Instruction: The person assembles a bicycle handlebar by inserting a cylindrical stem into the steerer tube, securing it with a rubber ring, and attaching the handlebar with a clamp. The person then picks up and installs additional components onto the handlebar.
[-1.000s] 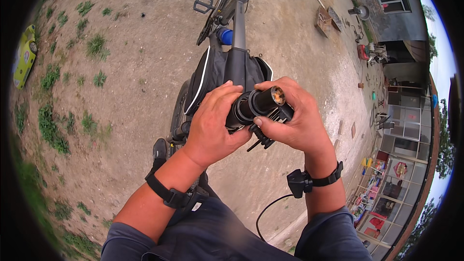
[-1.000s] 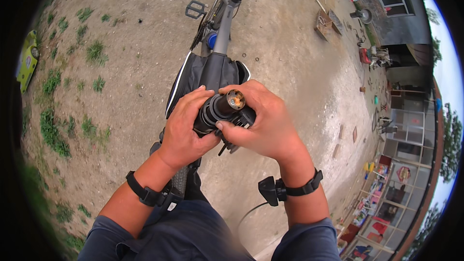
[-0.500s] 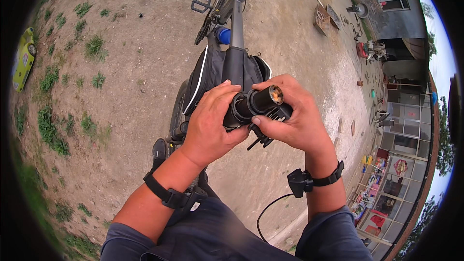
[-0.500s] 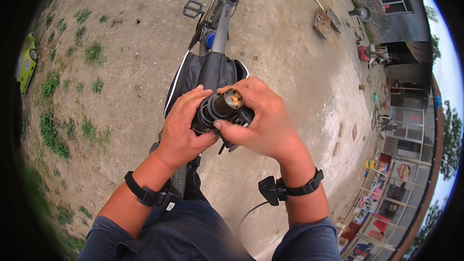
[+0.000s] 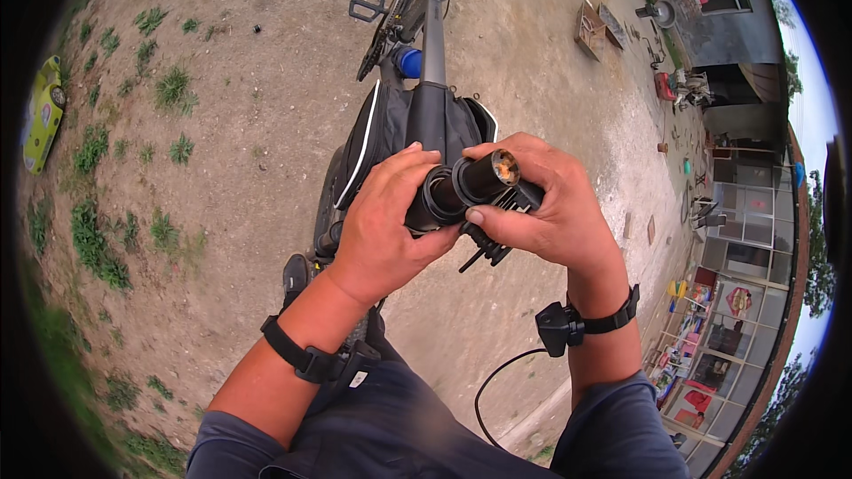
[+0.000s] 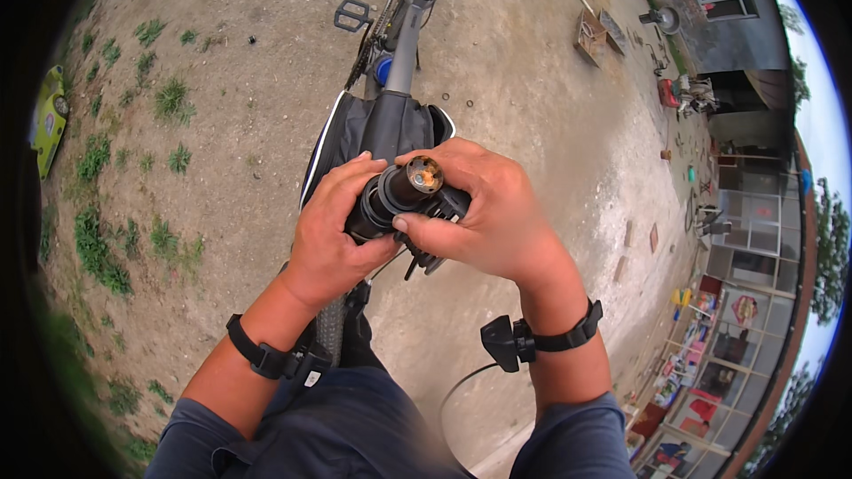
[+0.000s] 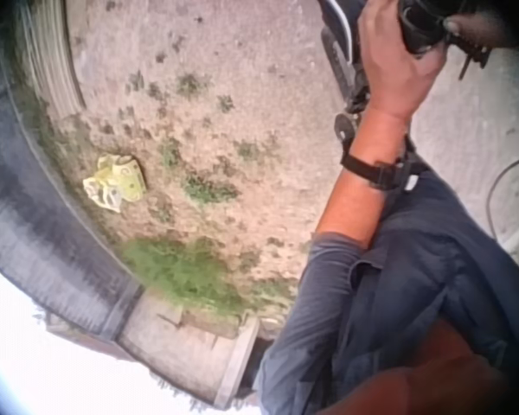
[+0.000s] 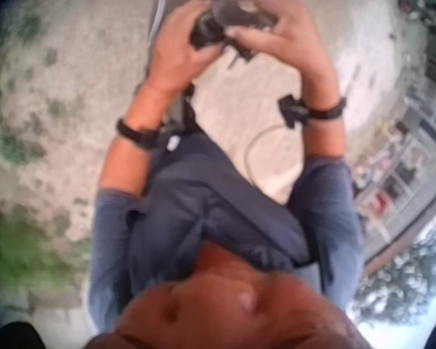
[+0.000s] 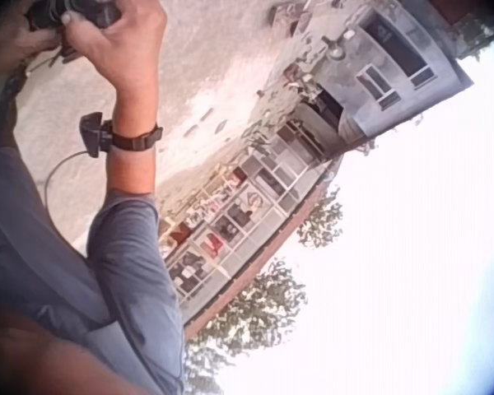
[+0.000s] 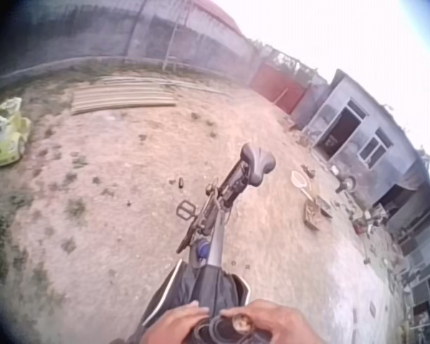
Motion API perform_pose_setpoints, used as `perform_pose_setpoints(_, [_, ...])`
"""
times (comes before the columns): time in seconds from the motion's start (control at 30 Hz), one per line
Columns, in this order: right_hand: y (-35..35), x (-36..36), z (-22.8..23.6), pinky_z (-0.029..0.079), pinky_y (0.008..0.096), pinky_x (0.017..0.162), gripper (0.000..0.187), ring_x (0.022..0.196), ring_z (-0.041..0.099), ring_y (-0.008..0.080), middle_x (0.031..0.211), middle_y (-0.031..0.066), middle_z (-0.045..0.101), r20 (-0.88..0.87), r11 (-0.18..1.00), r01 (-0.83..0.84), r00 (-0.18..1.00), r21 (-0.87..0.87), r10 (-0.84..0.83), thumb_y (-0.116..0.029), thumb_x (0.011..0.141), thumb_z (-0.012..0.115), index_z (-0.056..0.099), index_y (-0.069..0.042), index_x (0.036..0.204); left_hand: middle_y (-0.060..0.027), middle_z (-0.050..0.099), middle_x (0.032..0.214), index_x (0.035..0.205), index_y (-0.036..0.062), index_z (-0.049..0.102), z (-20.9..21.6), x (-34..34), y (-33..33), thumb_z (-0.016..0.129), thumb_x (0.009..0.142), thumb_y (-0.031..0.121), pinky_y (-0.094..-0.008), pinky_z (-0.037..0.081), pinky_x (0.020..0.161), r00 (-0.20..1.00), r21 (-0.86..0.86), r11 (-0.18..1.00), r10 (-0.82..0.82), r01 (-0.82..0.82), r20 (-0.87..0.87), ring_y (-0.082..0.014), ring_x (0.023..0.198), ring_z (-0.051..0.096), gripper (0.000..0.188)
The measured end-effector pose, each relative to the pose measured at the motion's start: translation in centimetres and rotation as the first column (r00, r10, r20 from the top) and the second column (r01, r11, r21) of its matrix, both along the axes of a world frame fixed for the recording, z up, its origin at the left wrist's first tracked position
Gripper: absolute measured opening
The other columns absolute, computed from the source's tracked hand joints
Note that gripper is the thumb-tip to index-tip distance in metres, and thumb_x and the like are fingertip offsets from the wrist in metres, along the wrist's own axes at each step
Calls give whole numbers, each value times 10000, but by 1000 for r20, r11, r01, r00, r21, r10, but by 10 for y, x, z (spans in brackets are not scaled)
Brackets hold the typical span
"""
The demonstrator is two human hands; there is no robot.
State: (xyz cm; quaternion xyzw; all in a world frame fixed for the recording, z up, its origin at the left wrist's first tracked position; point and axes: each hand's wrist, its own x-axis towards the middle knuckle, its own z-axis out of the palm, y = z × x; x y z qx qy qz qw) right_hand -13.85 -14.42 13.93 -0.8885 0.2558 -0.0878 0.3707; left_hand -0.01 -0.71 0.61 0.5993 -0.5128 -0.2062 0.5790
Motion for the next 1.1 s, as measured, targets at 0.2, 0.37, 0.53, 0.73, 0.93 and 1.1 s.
perform_pose_setpoints(0.2, [10, -6, 8, 592, 364, 837, 472, 913, 737, 272, 974, 115, 763, -31, 999, -27, 999, -20, 26, -120, 699, 901, 786, -18, 1145, -160, 674, 1371, 1304, 33, 653, 8, -3, 11, 954, 700, 137, -478, 519, 1124, 1000, 26, 999, -23, 23, -20, -394, 1353, 616, 682])
perform_pose_setpoints(0.37, [12, -2, 6, 596, 364, 820, 466, 900, 743, 280, 968, 121, 764, -11, 1000, -22, 1000, -21, 22, -135, 699, 901, 789, -21, 1137, -166, 676, 1365, 1315, 40, 654, 9, 0, 13, 953, 697, 135, -481, 519, 1122, 999, 5, 1000, -15, 15, -42, -398, 1347, 617, 693])
perform_pose_setpoints(0.53, [9, -4, 5, 555, 361, 829, 516, 899, 705, 266, 960, 103, 735, -5, 998, -55, 998, 0, 55, -122, 714, 881, 769, -24, 1207, -185, 649, 1397, 1385, 46, 622, 14, 5, 14, 908, 730, 128, -471, 484, 1159, 994, 52, 997, -52, 57, -91, -391, 1386, 593, 720])
perform_pose_setpoints(0.73, [7, -1, 4, 555, 364, 824, 522, 897, 704, 266, 957, 106, 734, -8, 996, -85, 996, -33, 85, -147, 712, 883, 769, -19, 1205, -183, 652, 1388, 1377, 41, 622, 14, 8, 17, 899, 738, 123, -465, 490, 1150, 994, 53, 997, -53, 58, -99, -385, 1375, 602, 702])
perform_pose_setpoints(0.93, [7, 3, 5, 555, 365, 822, 516, 894, 705, 260, 944, 94, 737, -27, 996, -81, 996, -21, 80, -147, 710, 879, 771, -18, 1198, -195, 680, 1299, 1289, 30, 614, 16, 11, 17, 944, 725, 144, -485, 525, 1096, 992, 20, 999, -34, 37, -121, -414, 1299, 641, 664])
perform_pose_setpoints(1.1, [8, 5, 6, 556, 360, 813, 512, 892, 706, 252, 939, 91, 738, -36, 997, -78, 996, -17, 77, -148, 712, 878, 774, -19, 1197, -187, 683, 1286, 1263, 34, 609, 17, 13, 18, 948, 721, 146, -485, 529, 1087, 992, 22, 999, -27, 30, -123, -415, 1289, 646, 649])
